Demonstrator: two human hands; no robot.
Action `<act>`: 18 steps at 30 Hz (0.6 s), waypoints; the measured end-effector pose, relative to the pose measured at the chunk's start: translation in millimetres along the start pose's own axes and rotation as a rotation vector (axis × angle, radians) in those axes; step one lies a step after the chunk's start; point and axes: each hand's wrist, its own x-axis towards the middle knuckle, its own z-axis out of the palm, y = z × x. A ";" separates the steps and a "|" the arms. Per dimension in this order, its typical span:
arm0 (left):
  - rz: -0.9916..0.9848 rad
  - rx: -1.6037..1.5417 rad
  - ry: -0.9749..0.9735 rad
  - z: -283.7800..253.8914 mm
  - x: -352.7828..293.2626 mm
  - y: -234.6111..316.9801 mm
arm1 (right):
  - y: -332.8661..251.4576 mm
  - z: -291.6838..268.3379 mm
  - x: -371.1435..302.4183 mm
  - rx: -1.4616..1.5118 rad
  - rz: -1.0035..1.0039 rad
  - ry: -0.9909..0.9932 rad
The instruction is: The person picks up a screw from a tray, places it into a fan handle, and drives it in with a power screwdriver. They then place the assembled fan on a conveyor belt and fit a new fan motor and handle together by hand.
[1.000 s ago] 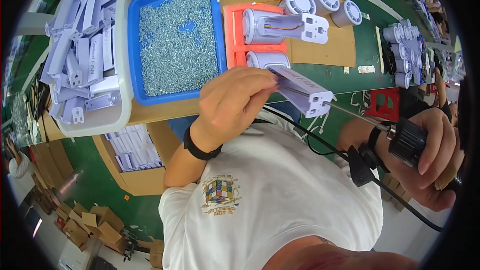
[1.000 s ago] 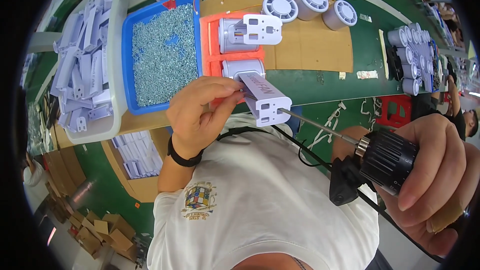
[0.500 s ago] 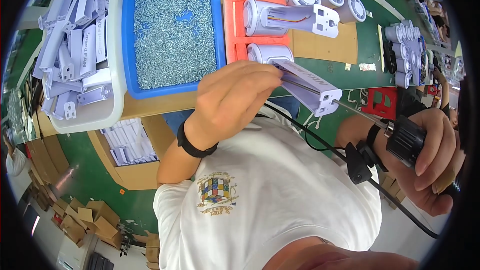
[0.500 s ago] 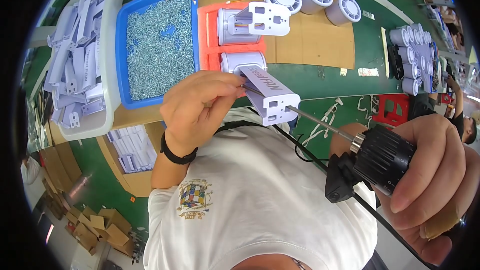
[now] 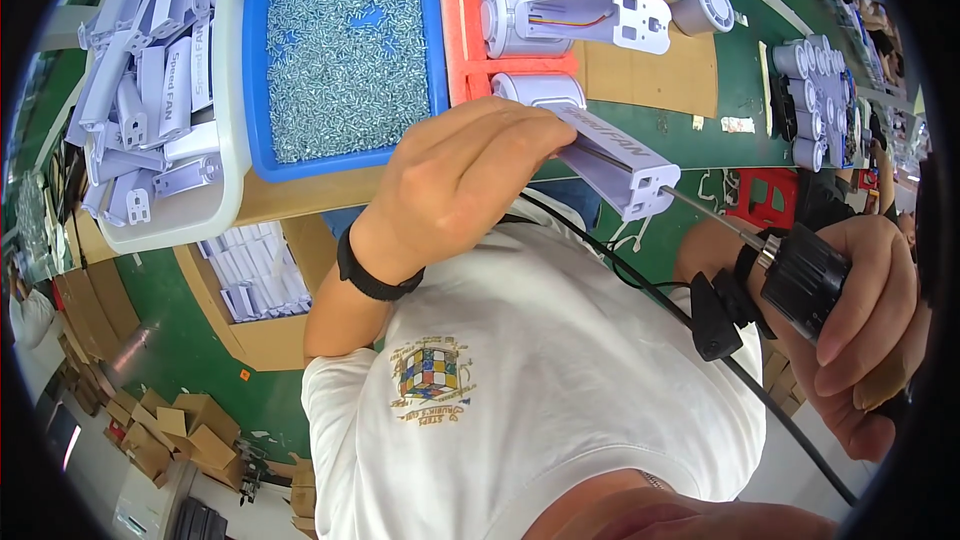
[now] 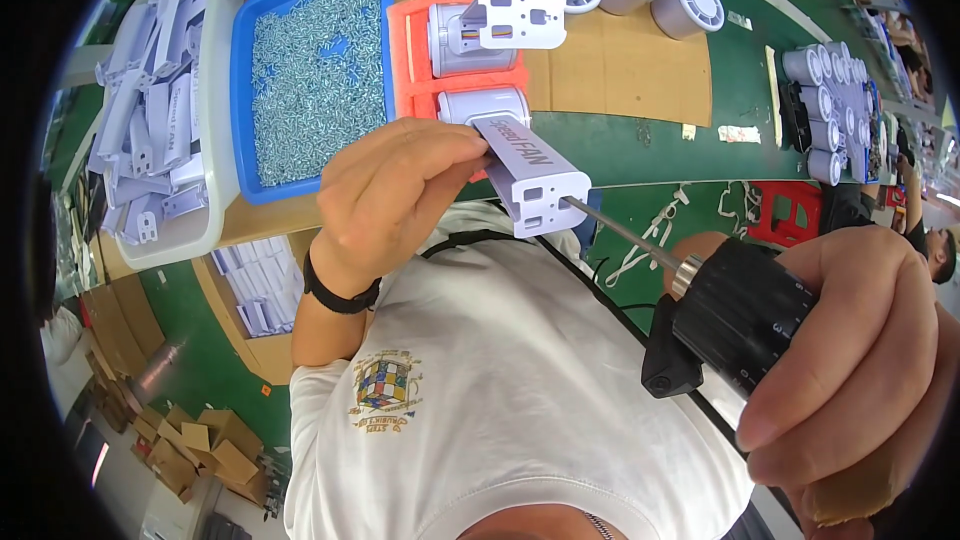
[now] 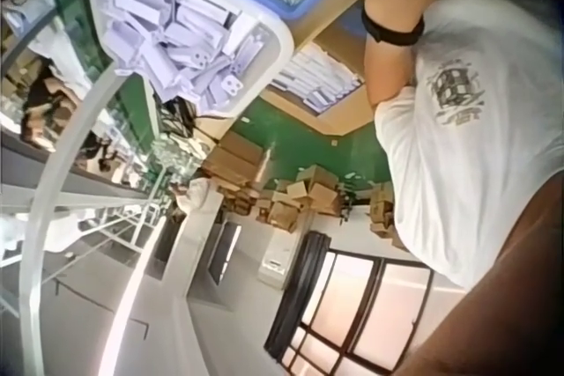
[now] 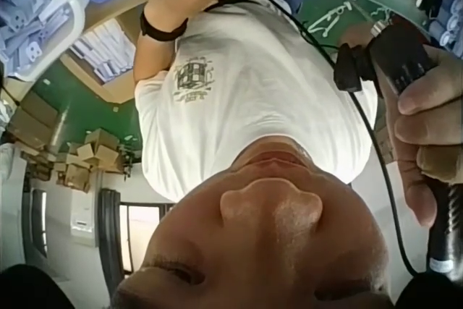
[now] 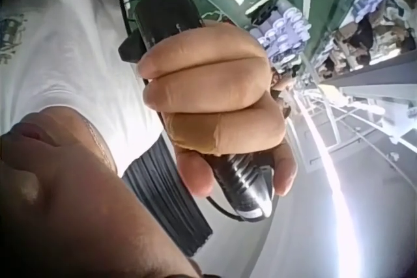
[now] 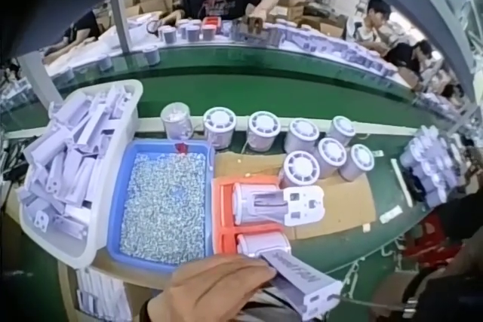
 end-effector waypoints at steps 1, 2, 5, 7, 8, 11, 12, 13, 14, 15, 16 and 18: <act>0.000 0.011 -0.015 -1.6 1.4 0.8 | -8.6 1.0 -3.8 -0.003 0.000 -0.001; -0.001 0.022 -0.030 -2.7 1.5 1.4 | 14.5 25.8 3.0 -0.006 0.000 -0.003; 0.035 0.009 -0.025 -2.0 -2.5 -5.5 | -16.0 6.1 -8.7 -0.013 0.001 -0.008; 0.057 0.001 -0.028 -0.3 -3.2 -6.7 | 2.4 14.6 -3.6 -0.021 -0.004 -0.006; 0.055 -0.003 -0.021 -0.2 -4.0 -6.8 | -2.7 12.6 -1.3 -0.024 -0.004 -0.010; 0.052 -0.012 -0.008 -0.2 -4.4 -6.3 | 29.2 27.5 6.8 -0.034 -0.004 -0.018; 0.048 -0.016 -0.023 -0.4 -2.9 -5.5 | 42.6 39.5 10.3 -0.041 -0.004 -0.017; 0.040 -0.014 -0.032 -2.0 -2.1 -4.4 | 45.2 39.8 11.6 -0.042 -0.003 -0.022; 0.033 -0.013 -0.042 -3.0 -2.1 -3.8 | 47.0 43.3 12.2 -0.045 -0.001 -0.027; 0.031 -0.012 -0.039 -3.5 -3.1 -3.6 | 28.6 39.1 5.6 -0.047 0.000 -0.032; 0.030 -0.011 -0.042 -3.5 -3.1 -3.7 | 31.3 41.6 6.3 -0.051 -0.001 -0.034; 0.026 -0.009 -0.047 -3.7 -3.5 -4.1 | 40.6 51.0 8.9 -0.059 -0.004 -0.039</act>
